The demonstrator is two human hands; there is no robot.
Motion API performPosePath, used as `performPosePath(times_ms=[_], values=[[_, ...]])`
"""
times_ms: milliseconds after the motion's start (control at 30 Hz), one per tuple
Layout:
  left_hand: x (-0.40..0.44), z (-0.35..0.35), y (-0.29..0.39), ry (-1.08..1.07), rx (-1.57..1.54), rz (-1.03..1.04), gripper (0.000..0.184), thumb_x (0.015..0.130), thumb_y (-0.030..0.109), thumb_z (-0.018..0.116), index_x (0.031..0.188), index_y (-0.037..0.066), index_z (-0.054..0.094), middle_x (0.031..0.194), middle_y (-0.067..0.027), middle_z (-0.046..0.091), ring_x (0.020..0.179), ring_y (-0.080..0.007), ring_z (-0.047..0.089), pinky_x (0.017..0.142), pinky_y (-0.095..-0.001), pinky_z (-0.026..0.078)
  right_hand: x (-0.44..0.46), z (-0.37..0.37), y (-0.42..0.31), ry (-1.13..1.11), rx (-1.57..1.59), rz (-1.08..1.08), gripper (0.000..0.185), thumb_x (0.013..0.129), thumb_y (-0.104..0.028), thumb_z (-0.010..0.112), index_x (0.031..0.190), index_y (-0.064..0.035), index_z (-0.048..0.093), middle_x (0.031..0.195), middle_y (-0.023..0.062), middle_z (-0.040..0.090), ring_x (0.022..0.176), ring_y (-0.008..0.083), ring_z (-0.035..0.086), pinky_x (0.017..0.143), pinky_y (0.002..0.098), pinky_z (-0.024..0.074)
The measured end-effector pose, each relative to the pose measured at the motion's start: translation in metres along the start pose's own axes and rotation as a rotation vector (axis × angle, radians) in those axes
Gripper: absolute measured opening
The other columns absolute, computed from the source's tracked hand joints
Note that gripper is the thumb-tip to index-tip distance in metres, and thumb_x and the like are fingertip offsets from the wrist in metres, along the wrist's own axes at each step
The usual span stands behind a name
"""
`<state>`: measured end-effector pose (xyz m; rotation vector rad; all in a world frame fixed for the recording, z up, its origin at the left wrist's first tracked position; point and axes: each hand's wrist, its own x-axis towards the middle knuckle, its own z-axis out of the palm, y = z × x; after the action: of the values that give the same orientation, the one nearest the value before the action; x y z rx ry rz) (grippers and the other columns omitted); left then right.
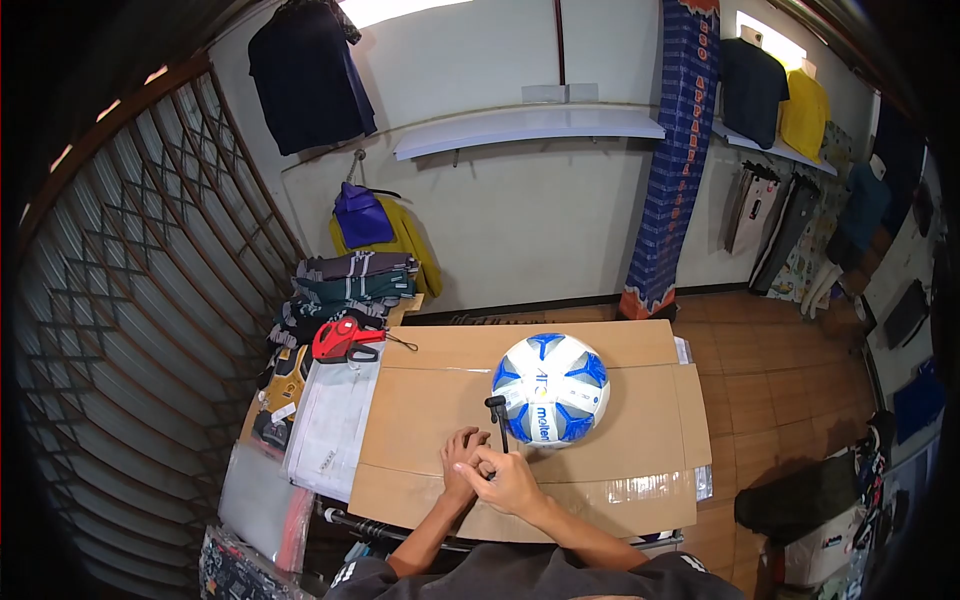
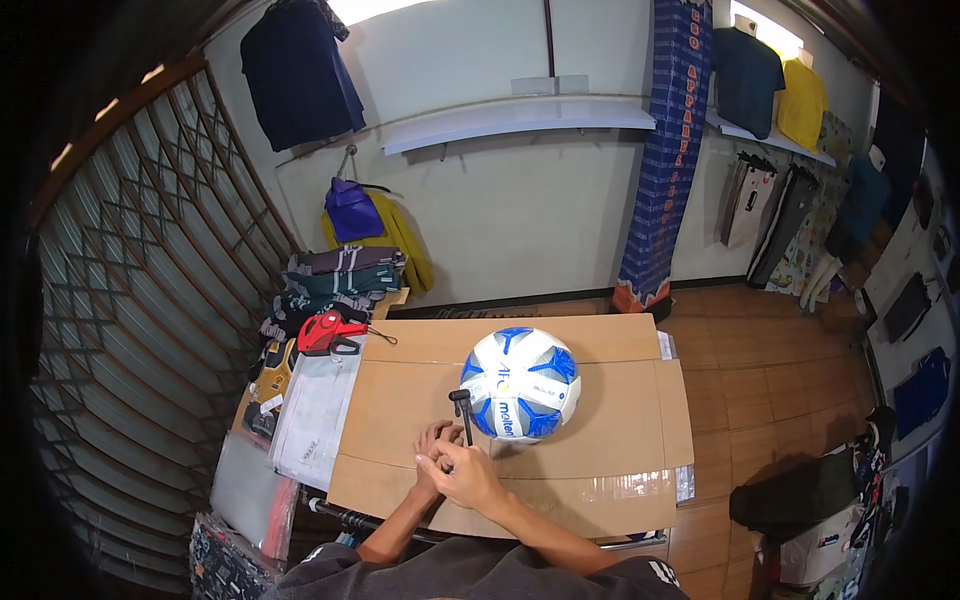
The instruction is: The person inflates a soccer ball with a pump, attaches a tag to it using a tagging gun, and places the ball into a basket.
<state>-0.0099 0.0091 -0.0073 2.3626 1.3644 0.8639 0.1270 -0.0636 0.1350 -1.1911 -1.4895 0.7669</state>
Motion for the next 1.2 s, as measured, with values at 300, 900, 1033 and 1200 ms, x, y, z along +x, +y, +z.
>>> performPosePath(times_ms=[300, 900, 1033, 1200], values=[[0.003, 0.005, 0.002, -0.015, 0.037, -0.062, 0.029, 0.102, 0.025, 0.065, 0.128, 0.013, 0.069, 0.139, -0.0125, 0.060, 0.136, -0.0350, 0.051, 0.113, -0.0548, 0.036, -0.002, -0.039, -0.083, -0.117, -0.019, -0.088, 0.036, 0.096, -0.039, 0.081, 0.086, -0.0055, 0.074, 0.057, 0.0144, 0.064, 0.050, 0.0346, 0.065, 0.050, 0.0422, 0.0485], [0.002, 0.013, -0.001, 0.070, 0.054, -0.031, 0.031, 0.097, 0.025, 0.068, 0.127, 0.015, 0.071, 0.136, -0.0109, 0.063, 0.132, -0.0328, 0.055, 0.108, -0.0540, 0.040, 0.003, 0.010, -0.005, 0.026, -0.129, -0.107, 0.041, 0.099, -0.033, 0.080, 0.075, -0.0024, 0.067, 0.057, 0.0198, 0.055, 0.048, 0.0390, 0.055, 0.049, 0.0449, 0.0433], [-0.001, 0.016, -0.003, 0.092, 0.046, -0.026, 0.031, 0.097, 0.025, 0.068, 0.126, 0.014, 0.071, 0.135, -0.0108, 0.063, 0.131, -0.0326, 0.056, 0.107, -0.0528, 0.040, -0.004, 0.016, -0.004, 0.030, -0.121, -0.098, 0.044, 0.099, -0.033, 0.080, 0.073, -0.0009, 0.066, 0.059, 0.0216, 0.053, 0.048, 0.0390, 0.052, 0.048, 0.0451, 0.0417], [-0.002, 0.011, 0.001, 0.081, 0.027, -0.026, 0.029, 0.099, 0.025, 0.067, 0.125, 0.014, 0.071, 0.137, -0.0117, 0.063, 0.133, -0.0340, 0.055, 0.110, -0.0537, 0.040, -0.006, 0.006, -0.024, -0.001, -0.101, -0.077, 0.043, 0.099, -0.032, 0.080, 0.074, 0.0000, 0.066, 0.058, 0.0201, 0.053, 0.047, 0.0362, 0.053, 0.048, 0.0421, 0.0419]])
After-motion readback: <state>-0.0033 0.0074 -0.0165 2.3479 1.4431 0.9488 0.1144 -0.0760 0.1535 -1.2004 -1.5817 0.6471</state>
